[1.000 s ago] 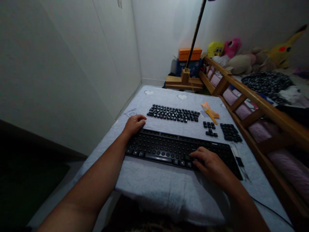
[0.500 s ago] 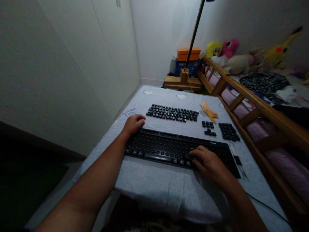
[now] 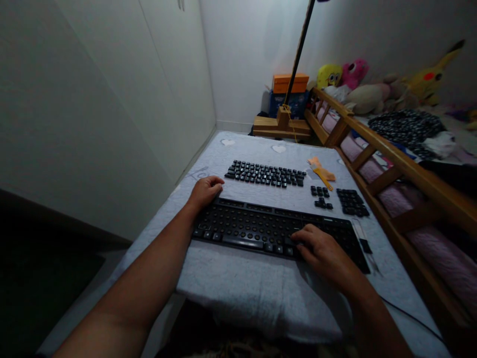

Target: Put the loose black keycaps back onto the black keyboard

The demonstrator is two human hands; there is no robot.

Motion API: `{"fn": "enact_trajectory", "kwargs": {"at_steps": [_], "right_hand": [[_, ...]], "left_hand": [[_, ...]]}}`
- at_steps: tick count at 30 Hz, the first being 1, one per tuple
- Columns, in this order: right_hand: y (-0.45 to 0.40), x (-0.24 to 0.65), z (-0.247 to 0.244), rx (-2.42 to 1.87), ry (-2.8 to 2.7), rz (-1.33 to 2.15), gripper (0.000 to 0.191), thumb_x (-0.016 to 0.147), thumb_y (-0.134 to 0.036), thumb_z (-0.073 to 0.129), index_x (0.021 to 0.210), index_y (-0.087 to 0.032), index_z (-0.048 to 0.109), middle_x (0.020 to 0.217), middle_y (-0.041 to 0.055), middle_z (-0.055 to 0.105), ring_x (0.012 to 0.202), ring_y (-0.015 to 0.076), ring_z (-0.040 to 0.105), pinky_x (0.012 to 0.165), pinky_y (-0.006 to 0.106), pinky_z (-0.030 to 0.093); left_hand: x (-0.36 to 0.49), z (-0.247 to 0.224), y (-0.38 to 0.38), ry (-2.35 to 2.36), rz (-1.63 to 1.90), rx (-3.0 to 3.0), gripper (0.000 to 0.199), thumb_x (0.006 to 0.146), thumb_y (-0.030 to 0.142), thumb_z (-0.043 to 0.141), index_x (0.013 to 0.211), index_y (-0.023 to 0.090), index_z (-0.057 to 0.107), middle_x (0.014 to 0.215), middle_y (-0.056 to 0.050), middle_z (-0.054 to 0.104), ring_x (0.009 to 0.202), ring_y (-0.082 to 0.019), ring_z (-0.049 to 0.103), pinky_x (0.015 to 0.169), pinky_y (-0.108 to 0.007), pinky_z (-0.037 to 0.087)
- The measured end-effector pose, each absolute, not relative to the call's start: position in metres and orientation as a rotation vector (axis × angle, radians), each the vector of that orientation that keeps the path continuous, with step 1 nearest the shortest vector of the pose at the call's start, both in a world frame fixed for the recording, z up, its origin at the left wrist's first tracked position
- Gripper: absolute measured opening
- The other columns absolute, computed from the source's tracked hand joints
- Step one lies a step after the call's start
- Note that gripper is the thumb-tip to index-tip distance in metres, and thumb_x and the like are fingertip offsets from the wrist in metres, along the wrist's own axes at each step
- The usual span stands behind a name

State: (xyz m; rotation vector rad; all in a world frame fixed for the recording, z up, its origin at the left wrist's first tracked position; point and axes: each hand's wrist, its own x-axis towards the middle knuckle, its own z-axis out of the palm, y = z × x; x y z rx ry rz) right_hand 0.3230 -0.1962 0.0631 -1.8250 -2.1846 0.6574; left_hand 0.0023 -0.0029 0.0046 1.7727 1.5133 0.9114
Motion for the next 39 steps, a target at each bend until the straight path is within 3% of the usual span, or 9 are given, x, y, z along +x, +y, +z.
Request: {"fn": "enact_trajectory", "kwargs": {"at_steps": [39], "right_hand": [[-0.194, 0.316, 0.049, -1.863, -2.139, 0.47, 0.021, 0.088, -0.017, 0.049, 0.085, -0.02, 0.069, 0.09, 0.0063, 0.062, 0.086, 0.0203, 0.06, 0.077, 0.032, 0.045]], "left_hand": [[0.003, 0.005, -0.003, 1.479, 0.919, 1.731, 0.035, 0.069, 0.035, 0.057, 0.093, 0.016, 0.072, 0.078, -0.004, 0.072, 0.071, -0.019, 0.064, 0.074, -0.031, 0.05]]}}
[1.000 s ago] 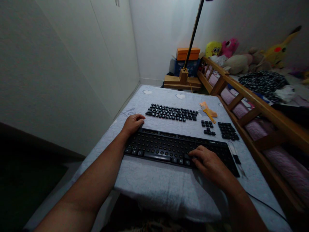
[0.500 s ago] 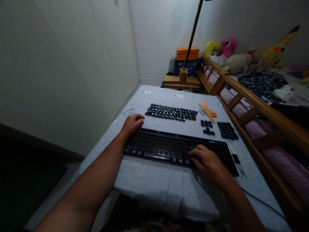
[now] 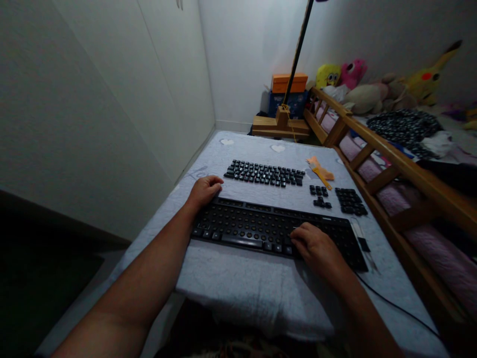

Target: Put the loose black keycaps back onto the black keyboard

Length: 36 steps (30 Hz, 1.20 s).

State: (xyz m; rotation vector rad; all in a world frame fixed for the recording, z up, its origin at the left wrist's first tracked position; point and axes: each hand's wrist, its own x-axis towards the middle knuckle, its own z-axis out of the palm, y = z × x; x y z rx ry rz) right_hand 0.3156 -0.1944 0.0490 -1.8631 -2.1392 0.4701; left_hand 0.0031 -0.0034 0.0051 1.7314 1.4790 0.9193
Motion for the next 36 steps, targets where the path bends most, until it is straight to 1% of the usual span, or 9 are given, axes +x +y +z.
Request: {"fn": "enact_trajectory", "kwargs": {"at_steps": [9, 21, 25, 29, 36], "right_hand": [[-0.1909, 0.3135, 0.0529, -1.943, -2.161, 0.497, 0.02, 0.087, -0.016, 0.05, 0.082, -0.02, 0.069, 0.088, 0.0051, 0.061, 0.083, 0.0184, 0.059, 0.075, 0.029, 0.043], [-0.1931, 0.3065, 0.0512, -1.99, -2.132, 0.449, 0.018, 0.087, -0.015, 0.05, 0.08, -0.02, 0.066, 0.088, 0.0062, 0.059, 0.081, 0.0192, 0.058, 0.073, 0.029, 0.043], [-0.1966, 0.3093, 0.0481, -1.941, -2.085, 0.448, 0.013, 0.086, -0.014, 0.052, 0.083, -0.02, 0.063, 0.09, 0.0057, 0.059, 0.083, 0.0198, 0.059, 0.075, 0.03, 0.044], [-0.1985, 0.3133, 0.0477, -1.874, -2.055, 0.485, 0.013, 0.085, -0.012, 0.051, 0.082, -0.02, 0.061, 0.088, 0.0048, 0.059, 0.083, 0.0189, 0.058, 0.075, 0.03, 0.044], [-0.1998, 0.3162, 0.0447, -1.797, -2.049, 0.465, 0.016, 0.083, -0.011, 0.053, 0.079, -0.02, 0.066, 0.086, 0.0039, 0.058, 0.08, 0.0177, 0.058, 0.074, 0.029, 0.045]], "left_hand": [[0.0032, 0.0058, -0.0035, 1.5, 0.91, 1.747, 0.035, 0.068, 0.035, 0.057, 0.093, 0.016, 0.073, 0.075, -0.003, 0.071, 0.071, -0.019, 0.062, 0.071, -0.03, 0.049], [0.0028, 0.0067, -0.0027, 1.489, 0.91, 1.755, 0.036, 0.069, 0.035, 0.056, 0.094, 0.015, 0.073, 0.078, -0.005, 0.072, 0.073, -0.02, 0.064, 0.074, -0.031, 0.049], [0.0028, 0.0062, -0.003, 1.507, 0.908, 1.772, 0.036, 0.069, 0.035, 0.057, 0.094, 0.015, 0.073, 0.078, -0.005, 0.072, 0.073, -0.02, 0.064, 0.074, -0.032, 0.049], [0.003, 0.0055, -0.0032, 1.498, 0.914, 1.75, 0.035, 0.069, 0.035, 0.057, 0.093, 0.015, 0.073, 0.078, -0.005, 0.072, 0.072, -0.02, 0.064, 0.075, -0.032, 0.05], [0.0029, 0.0047, -0.0026, 1.484, 0.917, 1.739, 0.036, 0.069, 0.035, 0.057, 0.094, 0.015, 0.072, 0.077, -0.004, 0.072, 0.072, -0.02, 0.064, 0.075, -0.031, 0.05]]}}
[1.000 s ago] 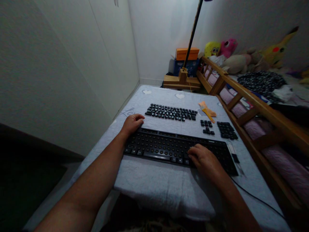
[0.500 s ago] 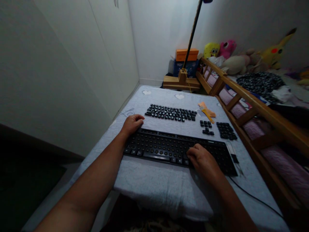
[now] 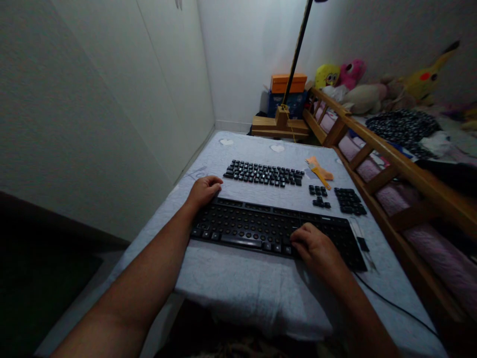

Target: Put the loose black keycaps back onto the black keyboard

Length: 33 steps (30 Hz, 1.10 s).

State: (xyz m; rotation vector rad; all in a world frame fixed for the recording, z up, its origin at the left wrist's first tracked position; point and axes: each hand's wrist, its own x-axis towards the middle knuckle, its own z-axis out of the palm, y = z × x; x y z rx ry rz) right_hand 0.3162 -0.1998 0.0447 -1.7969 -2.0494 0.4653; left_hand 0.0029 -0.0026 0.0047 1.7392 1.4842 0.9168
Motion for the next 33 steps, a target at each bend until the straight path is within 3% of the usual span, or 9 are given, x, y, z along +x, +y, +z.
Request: {"fn": "enact_trajectory", "kwargs": {"at_steps": [16, 25, 33], "right_hand": [[-0.201, 0.321, 0.027, -1.635, -2.179, 0.264, 0.029, 0.086, -0.008, 0.052, 0.089, -0.024, 0.076, 0.081, 0.0053, 0.062, 0.074, 0.0171, 0.057, 0.065, 0.028, 0.043], [-0.206, 0.318, 0.025, -1.61, -2.25, 0.099, 0.034, 0.086, -0.002, 0.051, 0.093, -0.024, 0.076, 0.085, 0.0061, 0.063, 0.079, 0.018, 0.056, 0.07, 0.03, 0.043], [-0.207, 0.325, 0.028, -1.545, -2.216, 0.196, 0.038, 0.087, -0.002, 0.043, 0.1, -0.023, 0.073, 0.088, 0.0064, 0.064, 0.082, 0.0187, 0.057, 0.074, 0.033, 0.047]], "left_hand": [[0.004, 0.007, -0.004, 1.495, 0.914, 1.737, 0.035, 0.069, 0.035, 0.057, 0.093, 0.015, 0.073, 0.077, -0.004, 0.072, 0.072, -0.02, 0.064, 0.074, -0.031, 0.05], [0.002, 0.006, -0.003, 1.501, 0.903, 1.762, 0.037, 0.069, 0.036, 0.056, 0.094, 0.014, 0.072, 0.076, -0.005, 0.071, 0.072, -0.02, 0.064, 0.069, -0.031, 0.048], [0.003, 0.008, -0.004, 1.521, 0.897, 1.762, 0.038, 0.067, 0.037, 0.056, 0.093, 0.014, 0.073, 0.079, -0.005, 0.072, 0.073, -0.02, 0.063, 0.07, -0.031, 0.048]]}}
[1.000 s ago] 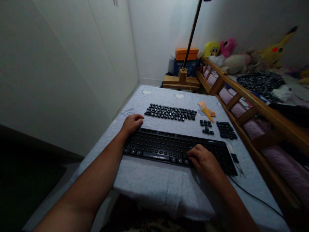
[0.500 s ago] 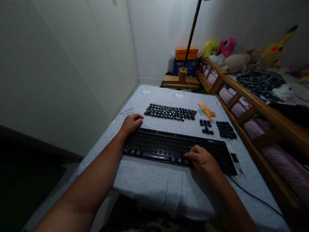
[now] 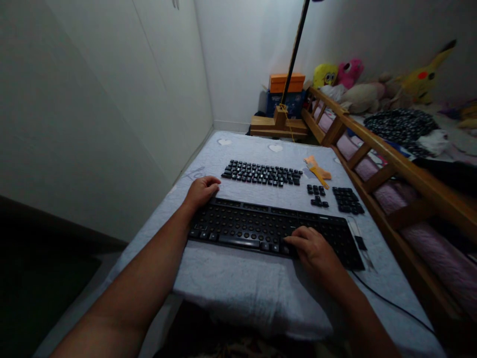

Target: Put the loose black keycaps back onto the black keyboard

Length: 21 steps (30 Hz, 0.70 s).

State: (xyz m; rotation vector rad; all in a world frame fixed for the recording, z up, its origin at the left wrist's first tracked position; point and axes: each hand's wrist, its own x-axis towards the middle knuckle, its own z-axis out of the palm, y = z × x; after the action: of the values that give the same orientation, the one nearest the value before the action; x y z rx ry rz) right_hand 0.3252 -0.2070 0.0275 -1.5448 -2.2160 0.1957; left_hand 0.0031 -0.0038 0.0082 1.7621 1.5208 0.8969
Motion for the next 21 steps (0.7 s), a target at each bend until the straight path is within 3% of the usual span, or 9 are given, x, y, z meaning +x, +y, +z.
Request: {"fn": "enact_trajectory", "kwargs": {"at_steps": [6, 21], "right_hand": [[-0.213, 0.34, 0.035, -1.547, -2.098, 0.229, 0.032, 0.086, -0.004, 0.044, 0.1, -0.018, 0.07, 0.093, 0.0075, 0.069, 0.085, 0.0208, 0.058, 0.077, 0.036, 0.05], [-0.221, 0.333, 0.024, -1.571, -2.156, 0.022, 0.034, 0.086, -0.002, 0.046, 0.089, -0.02, 0.075, 0.094, 0.0086, 0.071, 0.087, 0.0227, 0.055, 0.078, 0.04, 0.047]], "left_hand": [[0.002, 0.007, -0.003, 1.508, 0.899, 1.765, 0.038, 0.068, 0.037, 0.056, 0.094, 0.015, 0.073, 0.078, -0.005, 0.072, 0.074, -0.021, 0.064, 0.072, -0.031, 0.048], [0.003, 0.009, -0.005, 1.52, 0.909, 1.739, 0.038, 0.067, 0.038, 0.057, 0.093, 0.015, 0.073, 0.078, -0.005, 0.072, 0.074, -0.021, 0.064, 0.072, -0.031, 0.049]]}}
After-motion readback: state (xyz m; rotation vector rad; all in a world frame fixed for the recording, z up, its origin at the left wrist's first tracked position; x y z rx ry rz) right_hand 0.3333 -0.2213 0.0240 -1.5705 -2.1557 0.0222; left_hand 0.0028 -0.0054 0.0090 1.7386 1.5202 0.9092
